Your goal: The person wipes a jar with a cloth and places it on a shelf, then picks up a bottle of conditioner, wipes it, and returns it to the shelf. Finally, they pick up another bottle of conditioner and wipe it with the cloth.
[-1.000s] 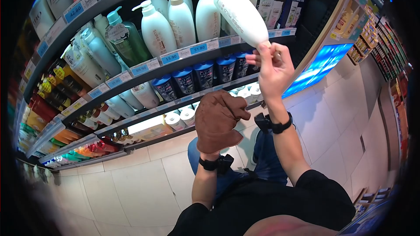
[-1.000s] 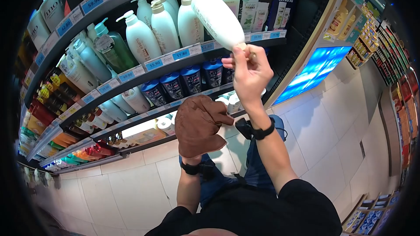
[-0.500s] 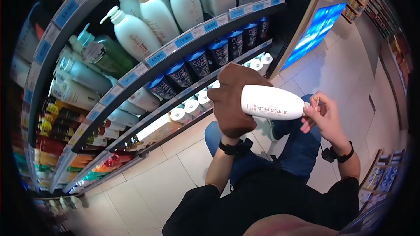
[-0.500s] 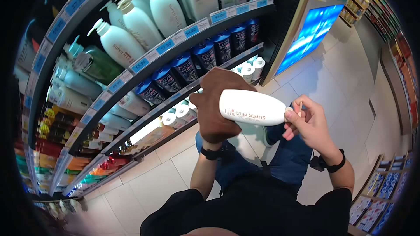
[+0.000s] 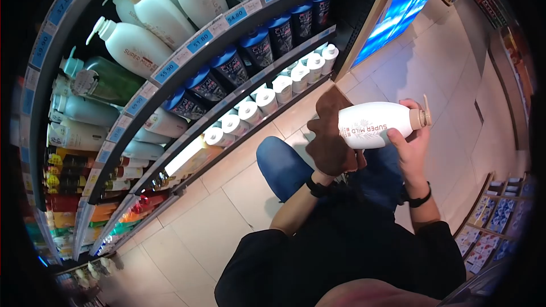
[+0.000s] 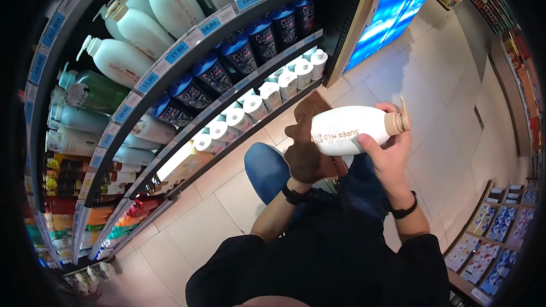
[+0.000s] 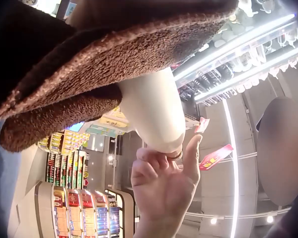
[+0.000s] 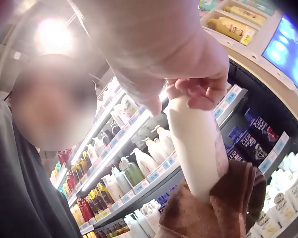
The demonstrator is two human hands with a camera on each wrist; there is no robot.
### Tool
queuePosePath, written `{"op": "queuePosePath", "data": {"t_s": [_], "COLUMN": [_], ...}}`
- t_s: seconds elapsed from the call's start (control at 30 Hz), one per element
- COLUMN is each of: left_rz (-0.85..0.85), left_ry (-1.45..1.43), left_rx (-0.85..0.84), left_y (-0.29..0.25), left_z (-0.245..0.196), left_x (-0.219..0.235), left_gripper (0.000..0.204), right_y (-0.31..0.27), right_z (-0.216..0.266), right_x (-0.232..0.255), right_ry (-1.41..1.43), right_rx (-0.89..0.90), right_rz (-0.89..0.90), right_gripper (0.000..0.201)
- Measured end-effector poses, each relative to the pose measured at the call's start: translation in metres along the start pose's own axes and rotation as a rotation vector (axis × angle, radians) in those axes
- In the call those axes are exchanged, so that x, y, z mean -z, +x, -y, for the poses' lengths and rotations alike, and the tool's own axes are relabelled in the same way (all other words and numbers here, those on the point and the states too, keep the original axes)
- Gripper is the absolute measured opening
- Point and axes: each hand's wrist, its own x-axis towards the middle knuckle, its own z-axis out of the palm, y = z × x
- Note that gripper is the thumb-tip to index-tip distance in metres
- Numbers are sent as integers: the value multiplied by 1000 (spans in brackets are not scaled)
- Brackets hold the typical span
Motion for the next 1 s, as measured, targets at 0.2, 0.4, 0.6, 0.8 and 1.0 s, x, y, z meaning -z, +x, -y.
{"op": "queuePosePath", "data": {"t_s": [0.2,0.4,0.6,0.8,1.0], "left_rz": [-8,-146,171,334,347], "left_ry": [152,153,353,68,385], "left_rx": [290,-207,-68,65,-276], "left_y": [8,16,51,65,90], "left_z": [-13,25,-4,16,33], "left_x": [-12,-13,2,-10,13], "left_gripper": [92,80,78,55,75], "right_y": [38,111,191,223,202], "right_z": [-10,-21,-37,-42,-98], "right_x": [-34,-26,-34,-34,-46], "right_ry": [503,403,740,819,816], "right_rx": [-86,312,403,325,32], "right_rz": [79,674,1575,1734,1071], "right_gripper": [42,39,25,23,38]}}
